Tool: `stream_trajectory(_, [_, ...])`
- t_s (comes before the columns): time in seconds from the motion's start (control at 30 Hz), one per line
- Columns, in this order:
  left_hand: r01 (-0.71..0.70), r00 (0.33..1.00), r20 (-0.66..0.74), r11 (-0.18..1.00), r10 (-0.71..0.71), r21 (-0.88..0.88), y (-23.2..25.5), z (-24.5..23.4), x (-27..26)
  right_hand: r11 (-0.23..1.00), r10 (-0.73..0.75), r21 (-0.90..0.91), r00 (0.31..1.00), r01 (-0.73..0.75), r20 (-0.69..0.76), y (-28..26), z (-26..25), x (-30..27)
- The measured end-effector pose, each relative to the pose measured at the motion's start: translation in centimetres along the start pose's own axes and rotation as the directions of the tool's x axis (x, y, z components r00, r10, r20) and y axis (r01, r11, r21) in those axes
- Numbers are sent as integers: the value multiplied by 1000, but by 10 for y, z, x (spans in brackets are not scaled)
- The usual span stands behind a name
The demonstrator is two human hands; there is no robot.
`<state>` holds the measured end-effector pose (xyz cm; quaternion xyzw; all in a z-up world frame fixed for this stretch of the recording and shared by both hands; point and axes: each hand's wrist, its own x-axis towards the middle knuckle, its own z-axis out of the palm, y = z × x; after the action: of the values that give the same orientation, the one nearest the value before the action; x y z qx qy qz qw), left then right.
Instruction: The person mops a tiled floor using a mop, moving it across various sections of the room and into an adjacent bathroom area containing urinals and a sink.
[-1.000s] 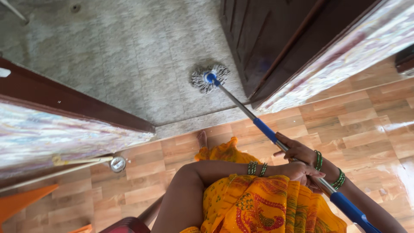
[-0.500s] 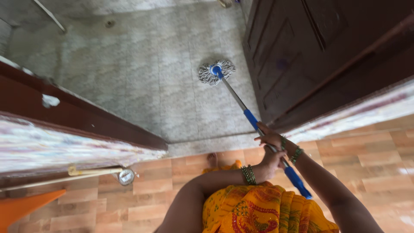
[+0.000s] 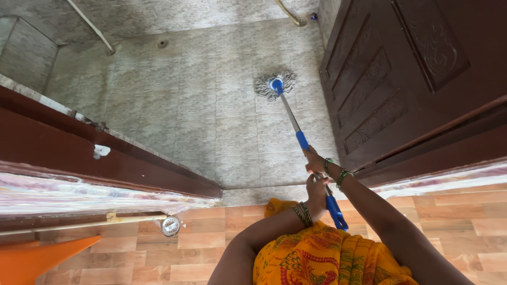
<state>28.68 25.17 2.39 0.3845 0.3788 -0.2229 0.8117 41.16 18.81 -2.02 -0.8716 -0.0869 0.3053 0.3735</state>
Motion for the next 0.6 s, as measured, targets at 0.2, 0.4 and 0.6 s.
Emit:
stream_trajectory(0.2, [136, 991, -35, 961, -131, 241, -27, 13, -81, 923, 84, 372, 994, -102, 63, 29, 13, -65])
stream_trajectory(0.4, [245, 898, 123, 713, -422, 657, -148, 7, -98, 908, 155, 375, 981, -189, 117, 50, 44, -198])
stream_trajectory(0.6, [393, 456, 303, 495, -837, 775, -264, 11, -140, 875, 206, 410, 965, -256, 162, 60, 59, -350])
